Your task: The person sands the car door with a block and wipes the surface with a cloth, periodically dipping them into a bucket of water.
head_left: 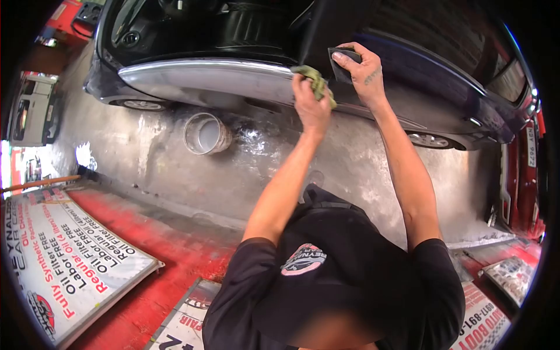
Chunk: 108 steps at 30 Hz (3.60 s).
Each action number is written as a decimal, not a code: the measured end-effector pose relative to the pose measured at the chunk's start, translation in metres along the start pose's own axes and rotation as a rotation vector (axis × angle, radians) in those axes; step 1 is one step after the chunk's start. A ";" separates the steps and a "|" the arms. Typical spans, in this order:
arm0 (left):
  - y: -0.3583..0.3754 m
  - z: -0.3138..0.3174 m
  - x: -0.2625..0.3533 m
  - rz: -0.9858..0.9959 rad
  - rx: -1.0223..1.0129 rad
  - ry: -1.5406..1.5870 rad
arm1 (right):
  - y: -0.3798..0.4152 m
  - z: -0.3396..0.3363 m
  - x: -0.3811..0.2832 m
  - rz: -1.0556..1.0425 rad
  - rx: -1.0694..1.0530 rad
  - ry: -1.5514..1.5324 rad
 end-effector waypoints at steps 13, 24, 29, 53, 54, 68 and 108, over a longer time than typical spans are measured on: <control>0.011 -0.021 0.017 0.216 -0.311 0.091 | 0.013 0.001 0.005 0.016 -0.039 -0.082; -0.100 -0.088 -0.098 0.053 -0.143 -0.161 | 0.014 0.005 -0.004 0.045 0.055 0.013; -0.169 -0.142 -0.161 -0.013 -0.106 -0.274 | 0.024 0.013 -0.016 -0.015 0.109 0.161; -0.305 -0.175 -0.252 0.026 -0.718 -0.203 | 0.044 0.197 0.016 -0.929 -0.050 1.308; -0.305 -0.174 -0.253 0.021 -0.711 -0.198 | 0.046 0.192 0.016 -0.941 -0.079 1.299; -0.301 -0.148 -0.261 0.008 -0.582 -0.095 | 0.008 0.189 0.029 -1.015 -0.195 1.199; -0.299 -0.131 -0.263 -0.013 -0.511 -0.094 | -0.027 0.198 0.039 -1.045 -0.216 0.991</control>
Point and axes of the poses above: each hand's wrist, its own y-axis away from the middle knuckle, its own z-axis out of the palm, x = y × z, the point moved 4 cm from there along -y, towards the middle knuckle, and after that the axes turned 9 degrees about x, right-handed, at the moved point
